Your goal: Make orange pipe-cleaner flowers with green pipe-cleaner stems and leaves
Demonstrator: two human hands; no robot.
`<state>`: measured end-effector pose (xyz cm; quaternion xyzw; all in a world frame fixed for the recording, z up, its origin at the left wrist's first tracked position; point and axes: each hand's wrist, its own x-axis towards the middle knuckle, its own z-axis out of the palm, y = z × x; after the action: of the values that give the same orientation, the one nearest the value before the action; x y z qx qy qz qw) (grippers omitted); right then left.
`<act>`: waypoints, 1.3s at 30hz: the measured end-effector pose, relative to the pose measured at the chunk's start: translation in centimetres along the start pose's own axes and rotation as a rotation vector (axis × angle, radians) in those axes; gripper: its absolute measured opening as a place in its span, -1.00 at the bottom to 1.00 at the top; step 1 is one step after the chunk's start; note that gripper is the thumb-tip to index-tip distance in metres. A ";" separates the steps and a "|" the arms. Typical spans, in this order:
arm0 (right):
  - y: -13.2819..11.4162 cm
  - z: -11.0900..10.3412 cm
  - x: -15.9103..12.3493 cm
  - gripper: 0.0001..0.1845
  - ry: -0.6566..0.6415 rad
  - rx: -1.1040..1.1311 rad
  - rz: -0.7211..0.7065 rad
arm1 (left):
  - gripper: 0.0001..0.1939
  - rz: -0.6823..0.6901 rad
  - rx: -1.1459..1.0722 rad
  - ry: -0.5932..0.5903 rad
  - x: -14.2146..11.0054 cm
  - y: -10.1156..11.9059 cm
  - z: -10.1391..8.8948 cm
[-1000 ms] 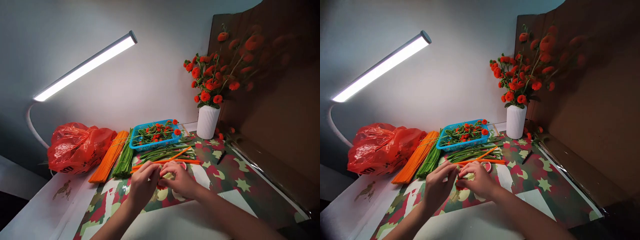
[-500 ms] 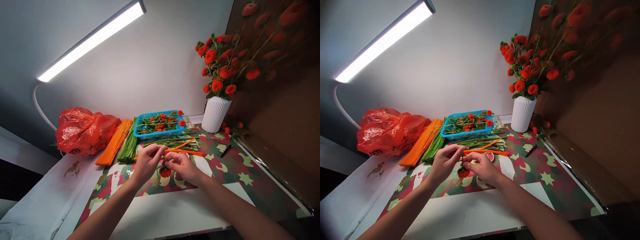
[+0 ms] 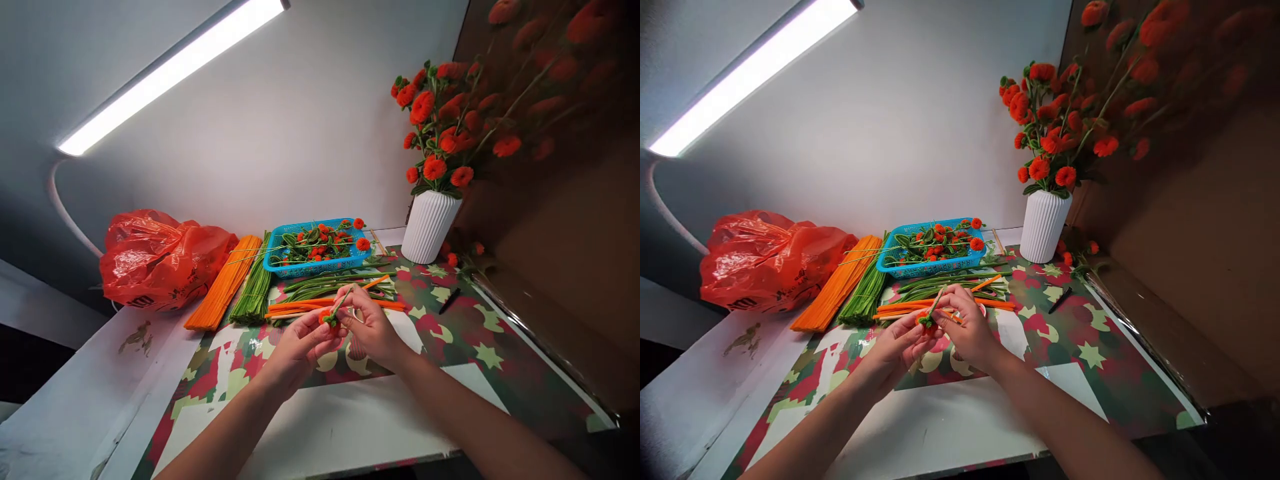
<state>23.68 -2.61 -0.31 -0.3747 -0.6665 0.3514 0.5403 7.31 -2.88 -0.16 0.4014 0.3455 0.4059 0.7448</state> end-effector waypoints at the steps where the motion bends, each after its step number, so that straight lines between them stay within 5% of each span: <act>1: -0.3 -0.2 0.0 -0.91 0.010 -0.062 -0.043 | -0.62 0.029 0.026 0.032 0.0 0.1 0.1; 11: -1.2 -0.9 -0.3 -0.94 0.056 -0.396 -0.343 | -0.73 0.280 0.283 0.090 -0.3 0.8 -0.4; 15: -1.4 -0.9 -0.3 -0.93 0.058 -0.292 -0.249 | -0.80 0.528 0.483 0.073 -0.5 1.0 -0.3; 20: -1.2 -1.0 0.1 -0.95 0.015 -0.227 -0.042 | -0.78 1.001 0.972 0.117 -0.4 1.8 -0.7; 25: -0.8 -0.8 -0.1 -0.95 -0.053 -0.434 -0.065 | -0.80 1.132 1.172 0.068 -0.1 2.0 -1.2; 30: -0.7 -0.2 -0.4 -0.90 -0.162 -0.455 -0.016 | -0.82 1.171 1.275 -0.099 0.4 1.8 -2.4; 39: -0.9 -0.4 0.2 -0.82 -0.372 -0.037 0.244 | -0.76 1.319 1.407 -0.456 0.4 3.6 -3.0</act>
<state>23.94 -2.84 0.60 -0.3912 -0.7108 0.4650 0.3543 3.83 -0.29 1.60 0.9327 0.0634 0.3548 0.0101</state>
